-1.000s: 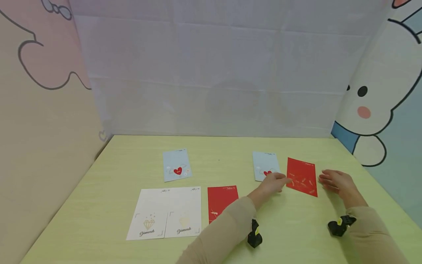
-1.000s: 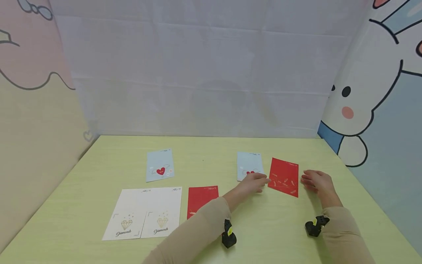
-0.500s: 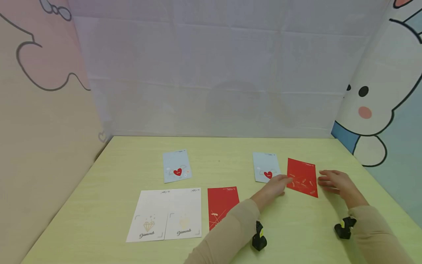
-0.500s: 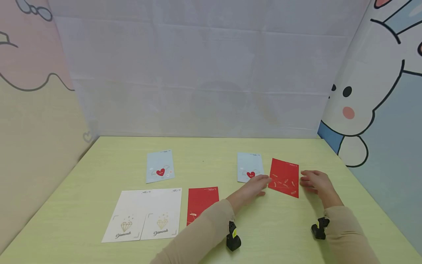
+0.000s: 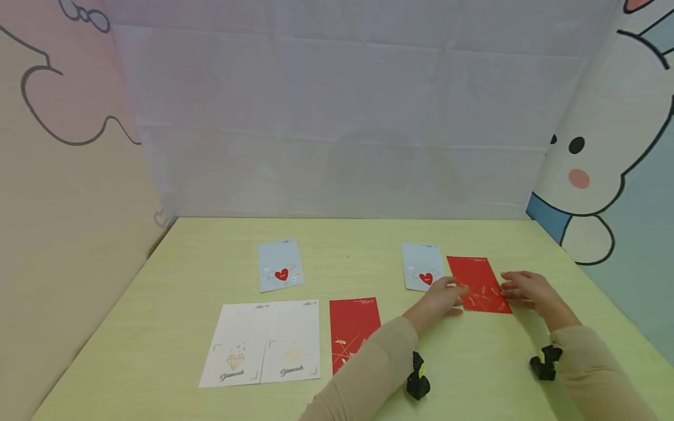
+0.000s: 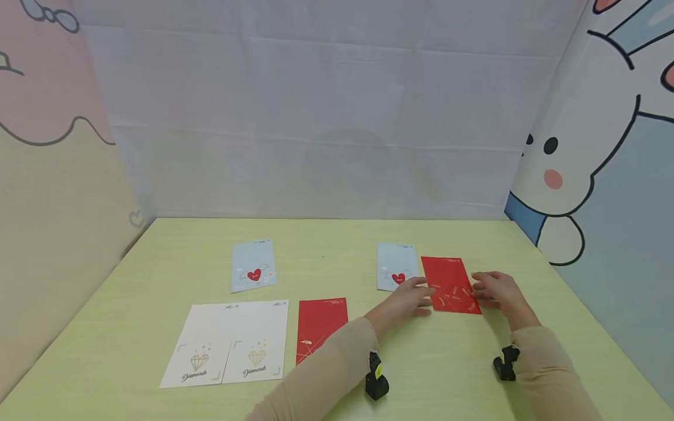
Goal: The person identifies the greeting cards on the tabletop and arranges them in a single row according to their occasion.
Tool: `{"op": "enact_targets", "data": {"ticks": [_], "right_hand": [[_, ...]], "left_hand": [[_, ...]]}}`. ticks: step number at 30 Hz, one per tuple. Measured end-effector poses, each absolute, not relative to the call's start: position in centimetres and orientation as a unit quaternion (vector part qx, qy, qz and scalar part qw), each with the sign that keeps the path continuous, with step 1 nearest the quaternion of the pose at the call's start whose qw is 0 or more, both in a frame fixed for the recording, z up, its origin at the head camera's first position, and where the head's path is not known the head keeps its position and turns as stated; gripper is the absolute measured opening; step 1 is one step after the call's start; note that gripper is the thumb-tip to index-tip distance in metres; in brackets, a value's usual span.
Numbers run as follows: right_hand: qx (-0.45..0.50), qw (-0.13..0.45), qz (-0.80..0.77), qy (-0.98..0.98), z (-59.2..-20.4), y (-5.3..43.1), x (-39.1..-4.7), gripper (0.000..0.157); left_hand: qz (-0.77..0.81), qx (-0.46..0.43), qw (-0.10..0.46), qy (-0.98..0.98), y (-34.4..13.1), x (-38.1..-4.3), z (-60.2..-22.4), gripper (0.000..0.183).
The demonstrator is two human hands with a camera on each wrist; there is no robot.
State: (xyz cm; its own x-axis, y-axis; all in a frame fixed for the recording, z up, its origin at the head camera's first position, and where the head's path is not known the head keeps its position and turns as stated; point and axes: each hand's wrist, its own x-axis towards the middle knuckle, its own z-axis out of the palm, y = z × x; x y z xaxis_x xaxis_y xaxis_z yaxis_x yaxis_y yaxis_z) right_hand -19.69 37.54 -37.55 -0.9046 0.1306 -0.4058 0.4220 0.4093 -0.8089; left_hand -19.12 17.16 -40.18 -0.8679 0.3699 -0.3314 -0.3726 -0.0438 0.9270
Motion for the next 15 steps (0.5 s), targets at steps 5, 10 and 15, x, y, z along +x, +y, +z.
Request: {"op": "enact_targets", "data": {"ticks": [5, 10, 15], "right_hand": [[0.154, 0.144, -0.525, 0.825, -37.7, 37.5, -19.6, 0.062], [0.131, 0.145, -0.529, 0.826, -37.7, 37.4, -19.5, 0.062], [0.128, 0.149, -0.520, 0.832, -37.8, 37.5, -19.5, 0.059]], "left_hand": [[0.749, -0.023, 0.218, 0.626, 17.6, -19.1, -40.7, 0.040], [0.744, -0.039, 0.188, 0.640, 18.2, -19.1, -41.4, 0.033], [0.723, -0.042, 0.171, 0.668, 18.7, -18.8, -41.5, 0.033]]}}
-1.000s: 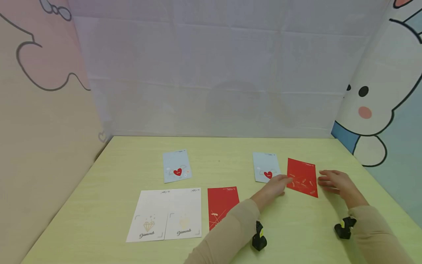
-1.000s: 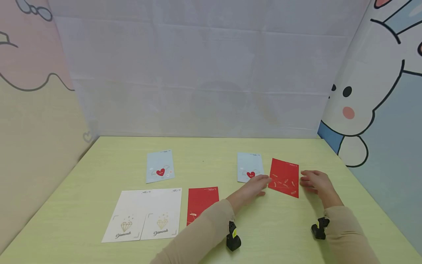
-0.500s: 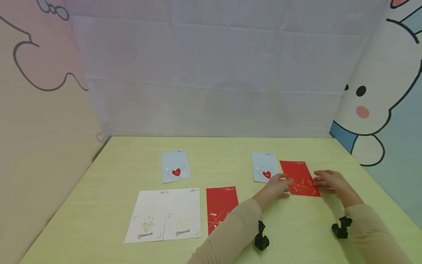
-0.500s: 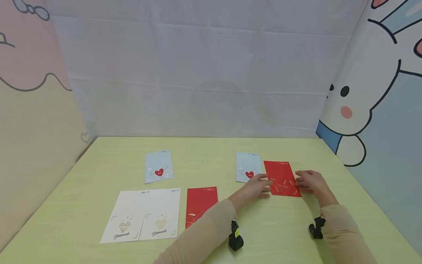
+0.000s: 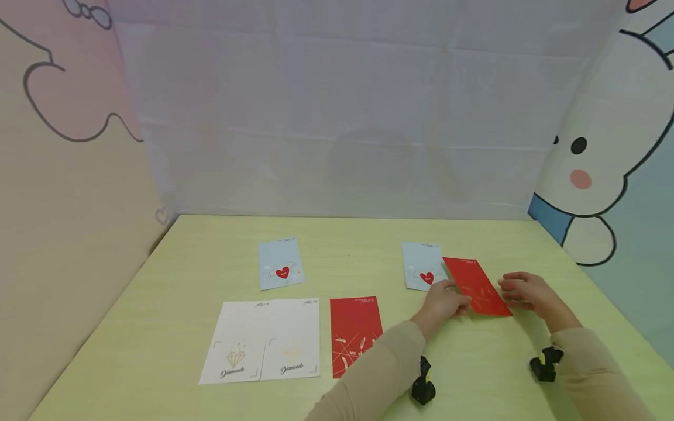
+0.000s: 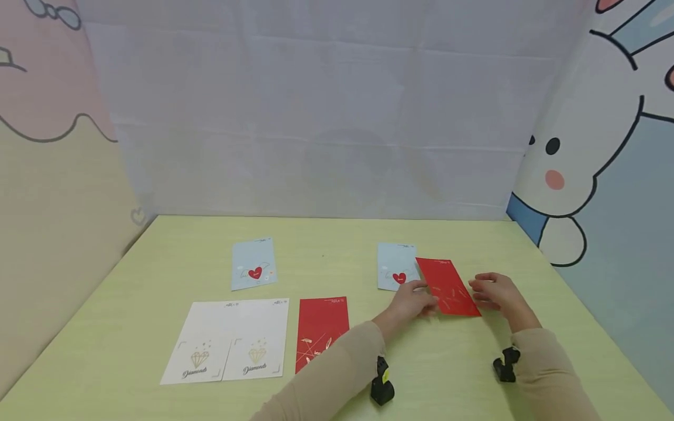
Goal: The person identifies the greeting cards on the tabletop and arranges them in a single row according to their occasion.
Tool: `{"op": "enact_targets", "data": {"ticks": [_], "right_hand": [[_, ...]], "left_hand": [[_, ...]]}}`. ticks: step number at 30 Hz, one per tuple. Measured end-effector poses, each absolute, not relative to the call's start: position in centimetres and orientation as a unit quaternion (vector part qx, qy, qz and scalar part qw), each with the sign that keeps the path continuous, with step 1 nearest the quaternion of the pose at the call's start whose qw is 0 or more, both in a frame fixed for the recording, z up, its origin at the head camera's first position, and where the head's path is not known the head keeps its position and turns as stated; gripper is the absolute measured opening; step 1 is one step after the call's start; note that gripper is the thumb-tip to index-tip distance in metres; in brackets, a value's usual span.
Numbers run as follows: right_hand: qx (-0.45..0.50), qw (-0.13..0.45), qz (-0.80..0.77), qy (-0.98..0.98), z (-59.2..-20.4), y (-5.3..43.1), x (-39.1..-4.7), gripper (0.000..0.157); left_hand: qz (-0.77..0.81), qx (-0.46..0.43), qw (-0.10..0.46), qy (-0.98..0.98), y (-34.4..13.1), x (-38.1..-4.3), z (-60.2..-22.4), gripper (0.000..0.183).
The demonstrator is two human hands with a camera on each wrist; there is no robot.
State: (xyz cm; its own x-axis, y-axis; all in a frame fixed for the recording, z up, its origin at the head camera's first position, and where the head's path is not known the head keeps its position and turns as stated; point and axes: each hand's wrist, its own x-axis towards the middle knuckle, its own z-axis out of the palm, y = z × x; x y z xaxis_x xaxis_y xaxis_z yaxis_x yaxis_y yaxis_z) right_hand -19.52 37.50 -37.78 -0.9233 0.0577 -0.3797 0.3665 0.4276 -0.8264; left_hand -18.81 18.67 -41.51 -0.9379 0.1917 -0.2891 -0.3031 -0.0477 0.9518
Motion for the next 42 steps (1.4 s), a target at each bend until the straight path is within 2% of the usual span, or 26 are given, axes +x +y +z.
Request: {"op": "enact_targets", "data": {"ticks": [12, 19, 25, 33, 42], "right_hand": [[0.116, 0.145, -0.511, 0.839, -38.2, 37.6, -19.6, 0.056], [0.123, 0.149, -0.483, 0.854, -38.1, 37.2, -19.4, 0.058], [0.121, 0.149, -0.469, 0.862, -37.8, 36.4, -18.8, 0.056], [0.092, 0.129, -0.476, 0.865, -37.5, 35.6, -18.1, 0.054], [0.048, 0.116, -0.492, 0.862, -37.4, 34.8, -17.2, 0.057]], "left_hand": [[0.674, -0.018, 0.136, 0.725, 19.3, -17.9, -41.4, 0.046], [0.672, 0.004, 0.148, 0.726, 18.9, -17.3, -40.6, 0.047], [0.680, 0.027, 0.165, 0.713, 18.2, -16.8, -39.3, 0.055], [0.694, 0.035, 0.179, 0.696, 16.6, -16.5, -39.1, 0.070], [0.679, 0.050, 0.187, 0.708, 14.4, -15.8, -38.7, 0.072]]}}
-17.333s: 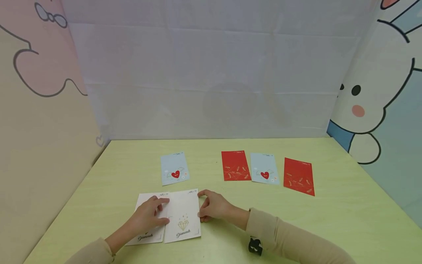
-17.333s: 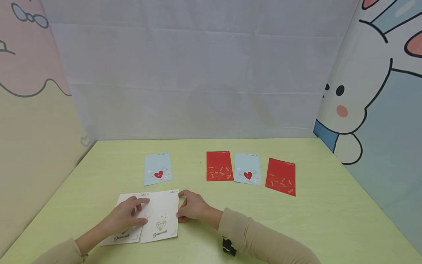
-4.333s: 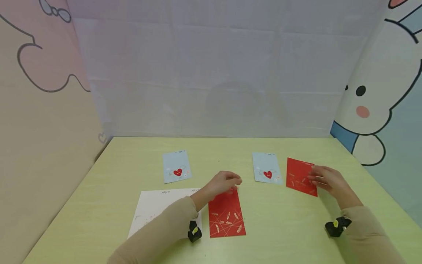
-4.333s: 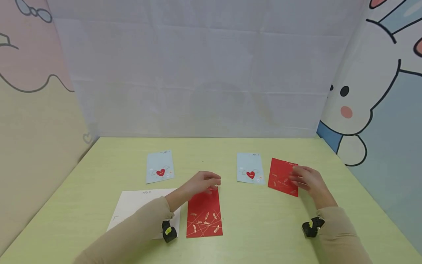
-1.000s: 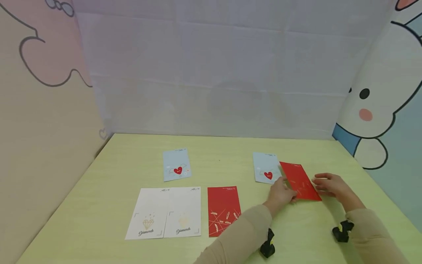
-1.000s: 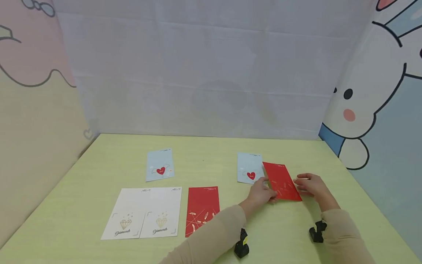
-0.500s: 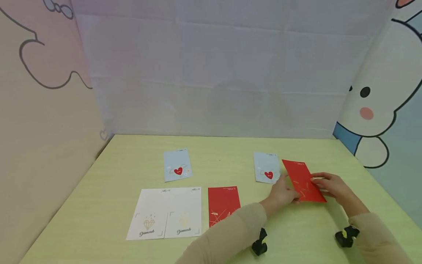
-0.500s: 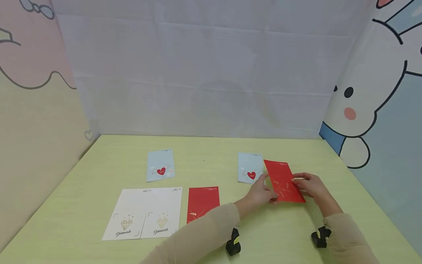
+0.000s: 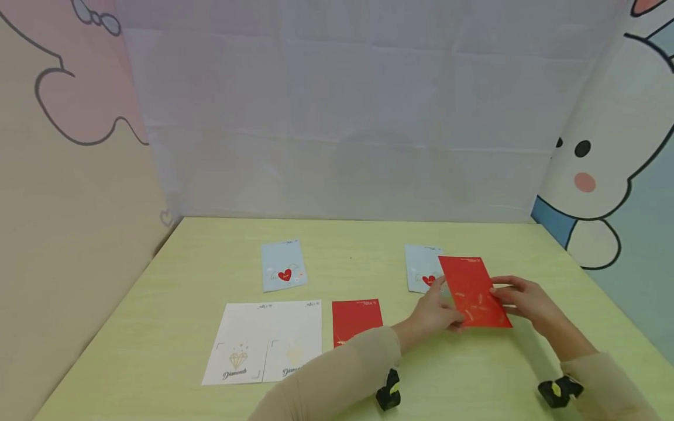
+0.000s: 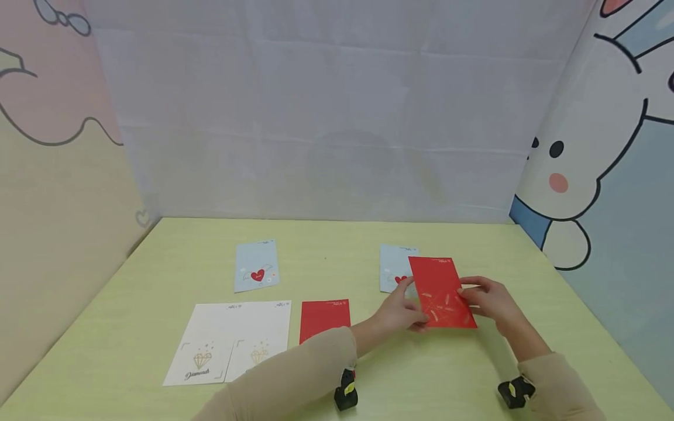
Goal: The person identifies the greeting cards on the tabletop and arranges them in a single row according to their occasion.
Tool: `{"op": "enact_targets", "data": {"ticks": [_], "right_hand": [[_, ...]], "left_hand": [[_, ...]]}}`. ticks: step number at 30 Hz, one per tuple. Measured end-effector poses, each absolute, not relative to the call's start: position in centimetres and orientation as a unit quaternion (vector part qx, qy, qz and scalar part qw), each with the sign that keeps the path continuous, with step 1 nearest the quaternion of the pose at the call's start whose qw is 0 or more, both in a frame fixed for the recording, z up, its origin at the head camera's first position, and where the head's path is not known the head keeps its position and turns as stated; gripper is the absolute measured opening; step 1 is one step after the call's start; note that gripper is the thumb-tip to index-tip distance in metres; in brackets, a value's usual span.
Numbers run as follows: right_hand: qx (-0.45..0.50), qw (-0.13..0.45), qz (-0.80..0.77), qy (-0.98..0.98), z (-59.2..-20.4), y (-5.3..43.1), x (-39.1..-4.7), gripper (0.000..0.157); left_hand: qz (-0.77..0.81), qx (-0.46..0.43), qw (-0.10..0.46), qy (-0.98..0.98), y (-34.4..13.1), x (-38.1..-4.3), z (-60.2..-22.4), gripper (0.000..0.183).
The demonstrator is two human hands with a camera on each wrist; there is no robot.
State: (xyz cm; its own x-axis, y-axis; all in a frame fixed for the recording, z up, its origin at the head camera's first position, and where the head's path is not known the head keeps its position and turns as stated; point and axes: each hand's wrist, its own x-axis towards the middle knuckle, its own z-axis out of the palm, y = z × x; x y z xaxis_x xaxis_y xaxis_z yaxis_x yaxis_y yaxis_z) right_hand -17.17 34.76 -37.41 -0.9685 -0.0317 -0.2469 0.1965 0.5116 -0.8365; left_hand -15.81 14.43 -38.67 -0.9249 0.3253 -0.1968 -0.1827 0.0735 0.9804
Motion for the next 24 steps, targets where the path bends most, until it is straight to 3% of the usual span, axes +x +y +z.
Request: {"op": "enact_targets", "data": {"ticks": [13, 24], "right_hand": [[0.035, 0.080, -0.512, 0.854, -37.5, 33.4, -16.5, 0.054], [0.008, 0.085, -0.517, 0.852, -36.1, 30.7, -15.4, 0.052]], "left_hand": [[0.699, 0.060, 0.201, 0.684, 12.0, -14.6, -38.2, 0.076], [0.687, 0.068, 0.200, 0.695, 9.6, -14.7, -39.0, 0.073]]}}
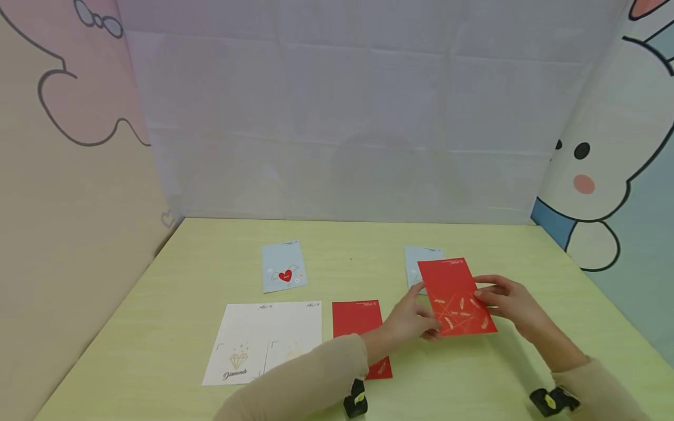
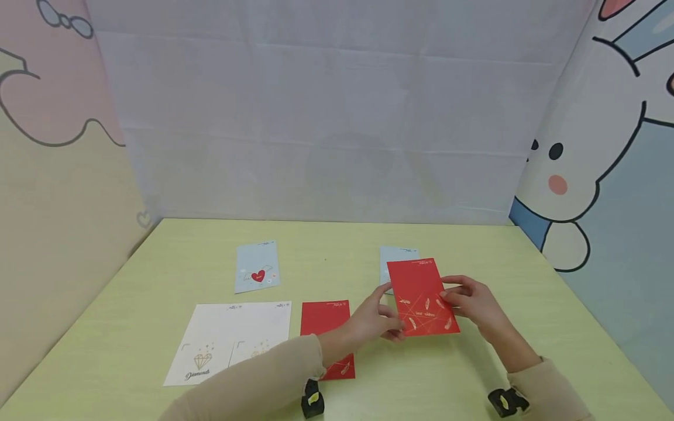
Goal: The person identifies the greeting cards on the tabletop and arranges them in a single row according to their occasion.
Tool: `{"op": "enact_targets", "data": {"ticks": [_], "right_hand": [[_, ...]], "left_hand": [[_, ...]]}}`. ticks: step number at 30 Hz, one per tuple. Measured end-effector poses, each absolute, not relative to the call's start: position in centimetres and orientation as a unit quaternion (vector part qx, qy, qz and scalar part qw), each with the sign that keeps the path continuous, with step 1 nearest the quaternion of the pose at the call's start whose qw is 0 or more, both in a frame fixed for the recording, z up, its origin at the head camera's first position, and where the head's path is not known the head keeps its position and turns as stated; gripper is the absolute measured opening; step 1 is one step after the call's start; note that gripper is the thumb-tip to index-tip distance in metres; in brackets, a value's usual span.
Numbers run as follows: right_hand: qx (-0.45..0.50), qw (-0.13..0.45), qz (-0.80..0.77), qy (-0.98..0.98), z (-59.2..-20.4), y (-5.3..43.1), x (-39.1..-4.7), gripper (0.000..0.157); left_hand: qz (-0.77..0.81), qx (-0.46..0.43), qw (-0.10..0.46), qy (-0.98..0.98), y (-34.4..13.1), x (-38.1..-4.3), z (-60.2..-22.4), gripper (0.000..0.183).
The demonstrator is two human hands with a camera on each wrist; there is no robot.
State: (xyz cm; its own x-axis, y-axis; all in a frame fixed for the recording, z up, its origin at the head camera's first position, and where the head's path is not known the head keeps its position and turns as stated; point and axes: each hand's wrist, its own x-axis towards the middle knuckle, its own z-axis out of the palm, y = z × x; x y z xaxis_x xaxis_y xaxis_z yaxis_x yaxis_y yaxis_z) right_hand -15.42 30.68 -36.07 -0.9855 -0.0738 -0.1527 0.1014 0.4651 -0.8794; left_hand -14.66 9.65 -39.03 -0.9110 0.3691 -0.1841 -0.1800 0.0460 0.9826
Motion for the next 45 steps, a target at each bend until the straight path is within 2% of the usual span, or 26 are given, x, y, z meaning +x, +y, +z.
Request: {"op": "enact_targets", "data": {"ticks": [6, 18, 27, 38, 45], "right_hand": [[-0.002, 0.091, -0.525, 0.846, -36.6, 29.6, -15.4, 0.051], [-0.022, 0.102, -0.569, 0.816, -36.8, 27.8, -15.3, 0.054], [-0.027, 0.117, -0.569, 0.813, -36.7, 26.8, -15.0, 0.050], [-0.024, 0.139, -0.561, 0.816, -37.3, 26.1, -14.7, 0.046], [-0.025, 0.156, -0.554, 0.818, -37.8, 26.0, -14.7, 0.043]], "left_hand": [[0.690, 0.058, 0.184, 0.698, 8.2, -15.1, -39.3, 0.062], [0.653, 0.103, 0.167, 0.731, 5.3, -15.5, -39.5, 0.072], [0.603, 0.123, 0.145, 0.775, 4.0, -15.1, -39.2, 0.069], [0.485, 0.157, 0.092, 0.855, 2.6, -14.6, -39.7, 0.071], [0.440, 0.174, 0.093, 0.876, 2.0, -14.3, -39.5, 0.066]]}}
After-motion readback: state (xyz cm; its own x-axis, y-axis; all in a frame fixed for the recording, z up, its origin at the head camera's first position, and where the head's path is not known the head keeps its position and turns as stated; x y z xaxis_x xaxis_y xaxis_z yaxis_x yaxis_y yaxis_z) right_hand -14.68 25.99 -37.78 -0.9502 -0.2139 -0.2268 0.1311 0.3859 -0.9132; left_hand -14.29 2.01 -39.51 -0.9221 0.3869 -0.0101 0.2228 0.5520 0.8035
